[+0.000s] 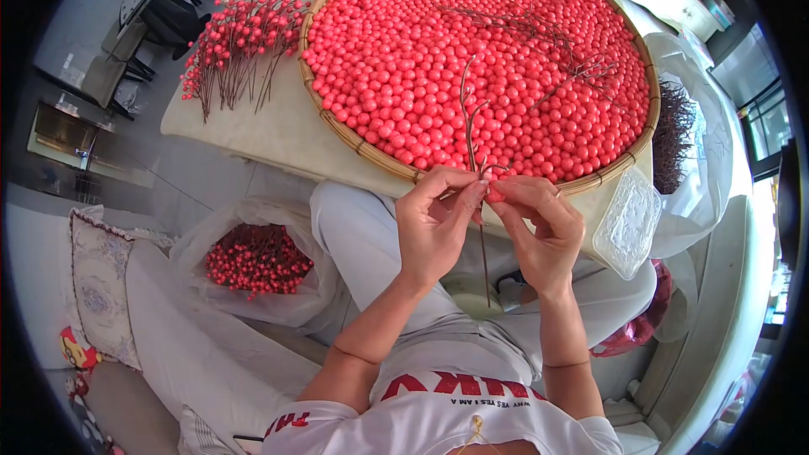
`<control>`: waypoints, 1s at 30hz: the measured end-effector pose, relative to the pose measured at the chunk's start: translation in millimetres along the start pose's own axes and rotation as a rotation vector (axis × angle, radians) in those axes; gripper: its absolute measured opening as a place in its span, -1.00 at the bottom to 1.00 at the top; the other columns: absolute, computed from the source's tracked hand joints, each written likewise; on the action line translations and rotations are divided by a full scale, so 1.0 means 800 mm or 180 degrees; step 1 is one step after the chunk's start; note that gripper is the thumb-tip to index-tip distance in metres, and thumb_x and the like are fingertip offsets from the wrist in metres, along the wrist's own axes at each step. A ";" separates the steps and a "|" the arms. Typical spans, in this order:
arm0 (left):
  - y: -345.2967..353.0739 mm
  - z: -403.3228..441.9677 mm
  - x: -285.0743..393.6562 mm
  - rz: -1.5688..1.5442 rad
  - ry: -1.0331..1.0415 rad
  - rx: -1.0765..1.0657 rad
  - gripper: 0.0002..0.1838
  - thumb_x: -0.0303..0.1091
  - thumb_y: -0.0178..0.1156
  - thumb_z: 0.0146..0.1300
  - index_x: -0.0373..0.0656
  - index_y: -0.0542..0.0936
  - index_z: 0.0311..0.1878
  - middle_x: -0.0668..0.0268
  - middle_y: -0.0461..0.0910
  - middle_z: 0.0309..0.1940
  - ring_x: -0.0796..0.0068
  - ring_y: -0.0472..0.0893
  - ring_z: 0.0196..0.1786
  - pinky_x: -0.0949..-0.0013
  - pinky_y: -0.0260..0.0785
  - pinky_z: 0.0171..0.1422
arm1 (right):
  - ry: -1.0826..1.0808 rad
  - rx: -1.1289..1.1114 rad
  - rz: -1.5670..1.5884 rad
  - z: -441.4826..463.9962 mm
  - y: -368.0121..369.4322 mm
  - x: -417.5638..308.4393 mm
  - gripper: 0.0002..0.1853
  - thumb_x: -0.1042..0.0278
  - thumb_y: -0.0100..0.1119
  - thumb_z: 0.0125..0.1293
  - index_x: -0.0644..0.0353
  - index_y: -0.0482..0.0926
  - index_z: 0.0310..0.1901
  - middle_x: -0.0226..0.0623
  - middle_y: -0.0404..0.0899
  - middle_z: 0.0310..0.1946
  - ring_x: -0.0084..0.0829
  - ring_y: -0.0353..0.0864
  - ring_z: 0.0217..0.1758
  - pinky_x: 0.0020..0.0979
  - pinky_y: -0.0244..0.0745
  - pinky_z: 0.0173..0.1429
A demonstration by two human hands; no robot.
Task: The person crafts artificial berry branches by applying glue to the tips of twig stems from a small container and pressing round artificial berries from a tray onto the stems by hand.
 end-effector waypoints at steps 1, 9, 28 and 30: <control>0.000 0.000 0.000 0.0003 -0.0004 -0.0006 -0.93 -0.54 0.16 0.23 -0.35 0.55 -0.26 0.28 0.58 -0.34 0.64 0.49 -0.43 0.60 0.41 -0.36 | 0.0004 0.0007 0.0001 0.000 -0.001 0.000 -0.71 0.76 0.22 0.00 0.30 0.63 -0.20 -0.24 0.60 -0.26 -0.50 0.57 -0.25 -0.59 0.52 -0.13; -0.041 0.015 -0.001 -0.0298 -0.0232 0.0036 -0.85 -0.49 0.14 0.26 -0.37 0.53 -0.15 0.13 0.62 -0.24 0.50 0.56 -0.38 0.51 0.48 -0.30 | 0.0920 0.0136 -0.0542 0.037 -0.048 0.032 -0.83 0.61 0.18 0.10 0.27 0.65 -0.25 -0.25 0.61 -0.31 -0.41 0.57 -0.30 -0.51 0.49 -0.13; -0.057 0.015 -0.005 -0.0286 -0.0327 -0.0143 -0.81 -0.48 0.15 0.25 -0.33 0.51 -0.09 0.11 0.62 -0.21 0.46 0.56 -0.38 0.49 0.47 -0.42 | 0.0464 -0.1094 -0.2160 0.079 -0.005 0.043 -0.88 0.51 0.28 0.00 0.32 0.61 -0.39 -0.28 0.60 -0.46 -0.38 0.54 -0.37 -0.43 0.47 -0.23; -0.052 0.013 -0.009 -0.0345 -0.0385 -0.0258 -0.81 -0.49 0.15 0.25 -0.34 0.51 -0.09 0.10 0.62 -0.21 0.46 0.56 -0.37 0.49 0.46 -0.43 | 0.0987 -0.0551 -0.1026 0.073 -0.015 0.027 -0.86 0.52 0.30 0.02 0.38 0.61 -0.38 -0.25 0.61 -0.47 -0.40 0.58 -0.40 -0.45 0.49 -0.27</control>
Point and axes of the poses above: each hand's wrist, its own z-axis towards the middle knuckle, its own y-axis out of the palm, x = y × z, the point moved 5 cm from there along z, towards the middle knuckle
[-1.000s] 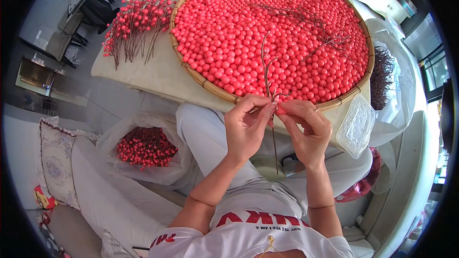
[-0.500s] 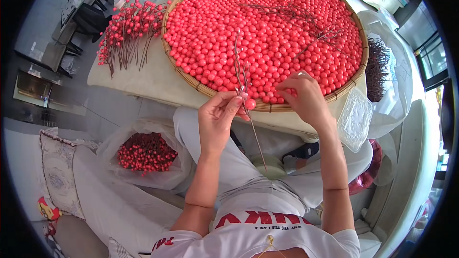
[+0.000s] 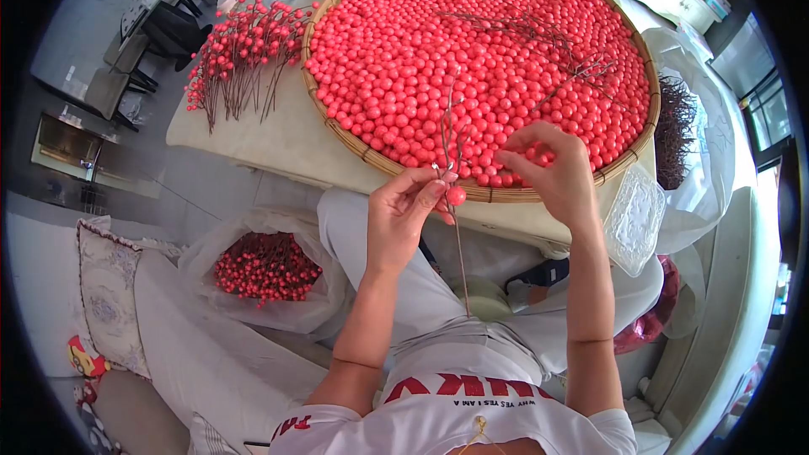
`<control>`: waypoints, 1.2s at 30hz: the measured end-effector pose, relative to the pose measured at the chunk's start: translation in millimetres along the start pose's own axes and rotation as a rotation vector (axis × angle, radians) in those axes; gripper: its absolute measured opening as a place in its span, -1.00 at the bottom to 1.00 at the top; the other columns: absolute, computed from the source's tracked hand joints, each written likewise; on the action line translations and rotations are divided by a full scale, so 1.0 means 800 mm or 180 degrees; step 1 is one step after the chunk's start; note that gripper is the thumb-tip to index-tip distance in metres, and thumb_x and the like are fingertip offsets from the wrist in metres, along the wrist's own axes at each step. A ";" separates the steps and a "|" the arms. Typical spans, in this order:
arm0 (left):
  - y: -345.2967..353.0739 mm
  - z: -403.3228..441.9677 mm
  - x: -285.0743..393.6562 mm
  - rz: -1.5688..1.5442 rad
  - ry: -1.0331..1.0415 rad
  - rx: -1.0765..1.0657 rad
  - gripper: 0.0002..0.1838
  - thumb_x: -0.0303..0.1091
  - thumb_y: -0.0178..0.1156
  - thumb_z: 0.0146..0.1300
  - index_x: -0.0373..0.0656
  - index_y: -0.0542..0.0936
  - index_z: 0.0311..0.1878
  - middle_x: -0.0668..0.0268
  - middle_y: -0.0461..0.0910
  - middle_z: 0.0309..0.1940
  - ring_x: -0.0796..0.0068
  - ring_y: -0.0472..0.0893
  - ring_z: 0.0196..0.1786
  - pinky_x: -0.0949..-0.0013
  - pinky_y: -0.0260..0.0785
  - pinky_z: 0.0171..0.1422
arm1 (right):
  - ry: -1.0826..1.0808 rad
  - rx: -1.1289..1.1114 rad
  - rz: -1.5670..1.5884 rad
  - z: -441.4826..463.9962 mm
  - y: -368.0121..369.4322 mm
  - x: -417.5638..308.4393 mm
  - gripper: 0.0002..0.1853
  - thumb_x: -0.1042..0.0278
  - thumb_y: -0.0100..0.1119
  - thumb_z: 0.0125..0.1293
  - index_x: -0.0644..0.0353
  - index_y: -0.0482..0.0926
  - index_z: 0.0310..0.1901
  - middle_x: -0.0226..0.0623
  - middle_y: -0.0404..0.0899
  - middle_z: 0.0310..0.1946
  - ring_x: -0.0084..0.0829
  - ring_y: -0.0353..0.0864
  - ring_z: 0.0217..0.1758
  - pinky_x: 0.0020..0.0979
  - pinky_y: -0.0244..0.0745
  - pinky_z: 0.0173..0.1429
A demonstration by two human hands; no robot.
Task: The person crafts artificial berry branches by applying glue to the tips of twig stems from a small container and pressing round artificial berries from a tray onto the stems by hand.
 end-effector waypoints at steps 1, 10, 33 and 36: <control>0.002 -0.001 -0.002 -0.0005 -0.0015 -0.0009 -0.81 -0.49 0.15 0.25 -0.34 0.51 -0.09 0.10 0.62 -0.21 0.46 0.56 -0.37 0.49 0.46 -0.43 | 0.0016 0.0008 -0.0005 -0.006 0.003 -0.001 -0.86 0.52 0.30 0.02 0.38 0.61 -0.38 -0.25 0.61 -0.47 -0.40 0.58 -0.40 -0.45 0.49 -0.27; 0.023 -0.008 -0.002 -0.0073 0.0001 -0.0235 -0.82 -0.52 0.13 0.26 -0.37 0.51 -0.10 0.05 0.61 -0.21 0.47 0.56 -0.38 0.51 0.44 -0.45 | 0.0077 -0.0043 0.2284 -0.032 0.026 -0.009 -0.89 0.64 0.19 0.16 0.35 0.62 -0.26 -0.35 0.63 -0.37 -0.57 0.57 -0.31 -0.62 0.49 -0.19; 0.042 -0.010 0.002 0.0125 0.0211 -0.0089 -0.92 -0.55 0.11 0.27 -0.34 0.54 -0.22 0.23 0.59 -0.43 0.58 0.52 -0.43 0.56 0.41 -0.40 | -0.0482 0.0079 0.1938 -0.045 0.028 -0.006 -0.82 0.71 0.08 0.19 0.37 0.62 -0.21 -0.27 0.59 -0.26 -0.53 0.55 -0.30 -0.61 0.49 -0.18; 0.042 -0.008 0.001 0.0144 0.0154 -0.0115 -0.92 -0.55 0.11 0.26 -0.34 0.54 -0.22 0.24 0.59 -0.43 0.58 0.52 -0.44 0.56 0.41 -0.40 | -0.0509 0.0102 0.1794 -0.046 0.027 -0.006 -0.82 0.72 0.07 0.18 0.37 0.62 -0.21 -0.27 0.59 -0.26 -0.53 0.55 -0.31 -0.61 0.49 -0.19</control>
Point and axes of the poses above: each hand's wrist, its own z-axis towards the middle knuckle, its own y-axis out of the palm, x = y × z, the point moved 5 cm from there along z, towards the middle knuckle
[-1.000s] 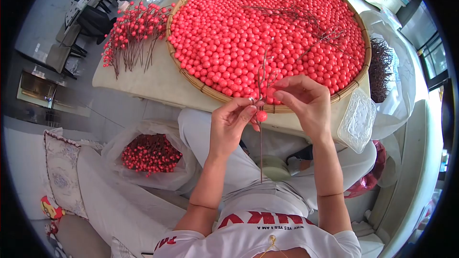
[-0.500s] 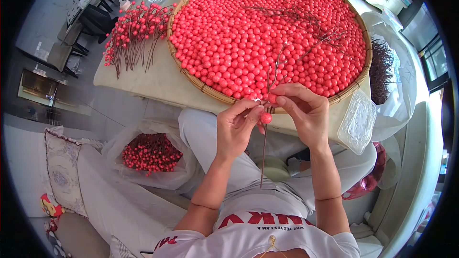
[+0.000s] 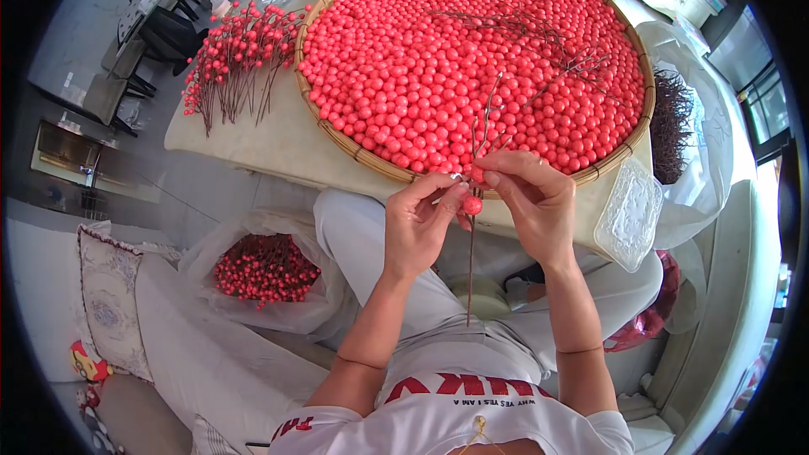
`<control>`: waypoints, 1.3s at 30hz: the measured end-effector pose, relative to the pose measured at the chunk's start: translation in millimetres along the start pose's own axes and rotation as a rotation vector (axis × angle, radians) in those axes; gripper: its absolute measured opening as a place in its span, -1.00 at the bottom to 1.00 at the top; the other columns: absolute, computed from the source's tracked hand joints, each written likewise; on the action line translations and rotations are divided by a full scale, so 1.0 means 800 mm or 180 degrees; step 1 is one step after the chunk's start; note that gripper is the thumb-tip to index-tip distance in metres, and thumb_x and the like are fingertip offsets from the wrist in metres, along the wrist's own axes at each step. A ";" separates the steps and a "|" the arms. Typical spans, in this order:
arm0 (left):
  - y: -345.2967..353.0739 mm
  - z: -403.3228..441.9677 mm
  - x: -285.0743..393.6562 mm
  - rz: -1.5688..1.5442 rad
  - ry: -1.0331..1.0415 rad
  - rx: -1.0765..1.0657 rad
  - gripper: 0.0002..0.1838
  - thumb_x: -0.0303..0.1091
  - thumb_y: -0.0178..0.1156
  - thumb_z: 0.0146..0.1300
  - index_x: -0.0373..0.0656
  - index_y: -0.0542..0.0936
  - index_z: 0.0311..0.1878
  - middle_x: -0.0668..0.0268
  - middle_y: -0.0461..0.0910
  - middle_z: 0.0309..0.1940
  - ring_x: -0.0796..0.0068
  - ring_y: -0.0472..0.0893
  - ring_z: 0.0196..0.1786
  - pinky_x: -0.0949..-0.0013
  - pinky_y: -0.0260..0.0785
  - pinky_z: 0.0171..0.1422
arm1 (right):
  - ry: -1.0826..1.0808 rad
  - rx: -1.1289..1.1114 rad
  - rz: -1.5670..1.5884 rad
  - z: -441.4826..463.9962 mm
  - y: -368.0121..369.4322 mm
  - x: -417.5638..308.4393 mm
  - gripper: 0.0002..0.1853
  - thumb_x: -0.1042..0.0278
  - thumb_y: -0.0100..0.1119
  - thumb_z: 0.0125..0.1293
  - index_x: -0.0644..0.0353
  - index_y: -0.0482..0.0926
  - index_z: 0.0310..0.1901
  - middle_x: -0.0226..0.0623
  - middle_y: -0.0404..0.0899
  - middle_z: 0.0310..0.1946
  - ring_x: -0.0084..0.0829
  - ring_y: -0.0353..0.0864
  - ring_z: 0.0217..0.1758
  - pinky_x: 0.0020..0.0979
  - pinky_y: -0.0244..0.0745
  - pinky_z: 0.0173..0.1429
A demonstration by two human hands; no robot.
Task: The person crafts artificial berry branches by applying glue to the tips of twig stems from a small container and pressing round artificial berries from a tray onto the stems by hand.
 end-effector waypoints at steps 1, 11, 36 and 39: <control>0.000 0.001 0.000 0.0077 -0.0032 0.0046 -0.92 -0.55 0.11 0.26 -0.33 0.55 -0.22 0.24 0.58 -0.43 0.58 0.52 -0.44 0.57 0.41 -0.39 | 0.0028 0.0029 0.0048 0.001 0.000 0.000 -0.82 0.72 0.08 0.18 0.37 0.62 -0.21 -0.27 0.59 -0.27 -0.54 0.55 -0.31 -0.61 0.48 -0.19; -0.016 0.009 0.015 0.0226 0.0099 0.0538 -0.87 -0.58 0.14 0.22 -0.32 0.55 -0.16 0.26 0.59 -0.40 0.59 0.52 -0.41 0.59 0.42 -0.31 | -0.0251 0.0340 -0.0800 0.007 -0.017 -0.015 -0.81 0.69 0.13 0.13 0.33 0.63 -0.21 -0.32 0.60 -0.34 -0.56 0.52 -0.34 -0.61 0.44 -0.23; -0.009 0.016 0.001 0.1213 0.1320 0.0754 -0.78 -0.70 0.22 0.06 -0.23 0.64 -0.23 0.35 0.53 -0.36 0.62 0.42 -0.45 0.61 0.32 -0.37 | -0.0294 0.0533 -0.0072 -0.010 -0.007 0.000 -0.83 0.63 0.19 0.15 0.36 0.54 -0.19 -0.20 0.62 -0.26 -0.48 0.60 -0.23 -0.56 0.50 -0.08; 0.001 0.012 0.006 0.1297 0.1400 0.0707 -0.77 -0.72 0.23 0.04 -0.20 0.66 -0.25 0.37 0.51 -0.39 0.63 0.39 -0.47 0.61 0.28 -0.41 | -0.0331 0.0448 0.0040 -0.012 -0.004 0.008 -0.81 0.67 0.14 0.20 0.39 0.49 -0.13 -0.19 0.62 -0.18 -0.50 0.61 -0.17 -0.59 0.51 -0.03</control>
Point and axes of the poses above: each hand's wrist, its own z-axis towards the middle knuckle, its own y-axis out of the palm, x = y × z, the point moved 5 cm from there along z, towards the middle knuckle
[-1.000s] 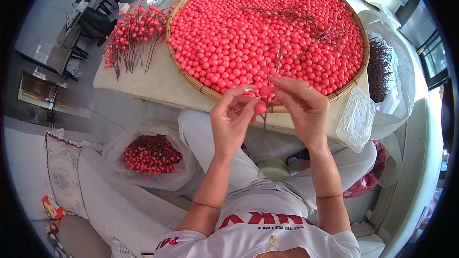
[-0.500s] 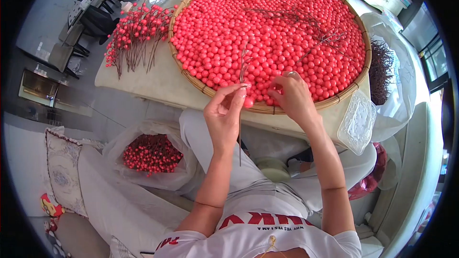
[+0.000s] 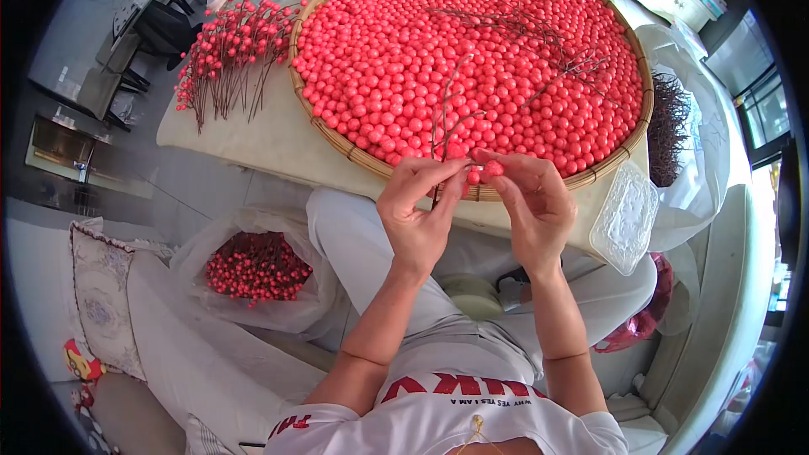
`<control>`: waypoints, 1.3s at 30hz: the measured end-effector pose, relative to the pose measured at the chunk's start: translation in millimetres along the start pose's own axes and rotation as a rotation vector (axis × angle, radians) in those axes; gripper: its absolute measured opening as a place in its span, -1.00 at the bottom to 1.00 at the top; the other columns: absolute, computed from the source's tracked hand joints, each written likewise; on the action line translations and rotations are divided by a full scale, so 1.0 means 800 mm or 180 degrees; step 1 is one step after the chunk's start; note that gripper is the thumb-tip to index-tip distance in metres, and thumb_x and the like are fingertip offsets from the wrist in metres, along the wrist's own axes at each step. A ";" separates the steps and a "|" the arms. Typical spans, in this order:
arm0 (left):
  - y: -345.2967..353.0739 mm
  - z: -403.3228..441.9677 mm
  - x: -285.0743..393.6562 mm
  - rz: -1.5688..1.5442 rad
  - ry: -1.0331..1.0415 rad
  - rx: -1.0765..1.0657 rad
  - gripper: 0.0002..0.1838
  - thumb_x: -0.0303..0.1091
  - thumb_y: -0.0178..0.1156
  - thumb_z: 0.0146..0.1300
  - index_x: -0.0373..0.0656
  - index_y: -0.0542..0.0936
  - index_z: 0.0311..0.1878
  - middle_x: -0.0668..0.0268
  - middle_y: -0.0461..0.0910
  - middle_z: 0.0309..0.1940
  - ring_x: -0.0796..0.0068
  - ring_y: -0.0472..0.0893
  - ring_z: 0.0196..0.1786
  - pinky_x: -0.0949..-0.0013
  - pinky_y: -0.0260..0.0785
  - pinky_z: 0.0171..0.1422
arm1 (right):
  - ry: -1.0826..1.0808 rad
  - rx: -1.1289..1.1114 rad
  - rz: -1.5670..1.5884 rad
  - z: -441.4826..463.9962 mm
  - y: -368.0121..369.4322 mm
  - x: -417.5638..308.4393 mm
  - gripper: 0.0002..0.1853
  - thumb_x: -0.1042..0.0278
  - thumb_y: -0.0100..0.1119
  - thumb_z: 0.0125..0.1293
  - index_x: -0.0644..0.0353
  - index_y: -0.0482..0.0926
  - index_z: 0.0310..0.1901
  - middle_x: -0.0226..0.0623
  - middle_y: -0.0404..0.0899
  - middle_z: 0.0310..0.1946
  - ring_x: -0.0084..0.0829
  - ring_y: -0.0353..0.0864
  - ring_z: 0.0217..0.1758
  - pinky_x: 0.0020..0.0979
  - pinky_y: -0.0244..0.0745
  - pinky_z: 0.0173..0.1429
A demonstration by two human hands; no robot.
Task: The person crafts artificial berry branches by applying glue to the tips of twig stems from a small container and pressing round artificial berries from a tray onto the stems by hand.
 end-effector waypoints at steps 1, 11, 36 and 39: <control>0.001 0.000 0.001 0.0003 0.0002 0.0007 -0.77 -0.72 0.23 0.04 -0.20 0.66 -0.25 0.37 0.51 -0.39 0.63 0.39 -0.47 0.61 0.28 -0.41 | 0.0000 -0.0007 0.0002 0.000 0.000 0.002 -0.81 0.67 0.14 0.20 0.39 0.49 -0.13 -0.19 0.62 -0.18 -0.50 0.61 -0.17 -0.59 0.51 -0.03; 0.016 0.001 0.011 -0.0313 0.0063 -0.0281 -0.81 -0.71 0.17 0.10 -0.30 0.62 -0.21 0.30 0.50 -0.31 0.60 0.45 -0.41 0.62 0.39 -0.35 | 0.0205 0.0024 0.0692 -0.009 -0.002 0.014 -0.80 0.61 0.05 0.28 0.40 0.40 -0.06 0.00 0.58 -0.13 -0.34 0.61 -0.12 -0.41 0.55 0.02; 0.029 -0.006 0.014 -0.0241 0.0069 -0.0345 -0.83 -0.67 0.17 0.14 -0.26 0.62 -0.21 0.33 0.43 -0.37 0.60 0.40 -0.45 0.61 0.39 -0.38 | -0.0183 0.0639 0.0640 -0.017 -0.004 0.001 -0.82 0.53 0.05 0.33 0.40 0.40 -0.08 -0.09 0.61 -0.18 -0.48 0.59 -0.31 -0.54 0.55 -0.17; 0.029 -0.007 0.013 -0.0156 0.0021 -0.0344 -0.83 -0.67 0.17 0.13 -0.26 0.63 -0.22 0.34 0.43 -0.37 0.60 0.40 -0.45 0.61 0.38 -0.38 | -0.0209 0.0639 0.0575 -0.016 -0.003 -0.002 -0.82 0.54 0.05 0.33 0.39 0.41 -0.08 -0.11 0.62 -0.20 -0.49 0.59 -0.32 -0.55 0.54 -0.18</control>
Point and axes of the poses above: each hand's wrist, its own z-axis towards the middle knuckle, its own y-axis out of the palm, x = y × z, the point moved 5 cm from there along z, towards the middle knuckle
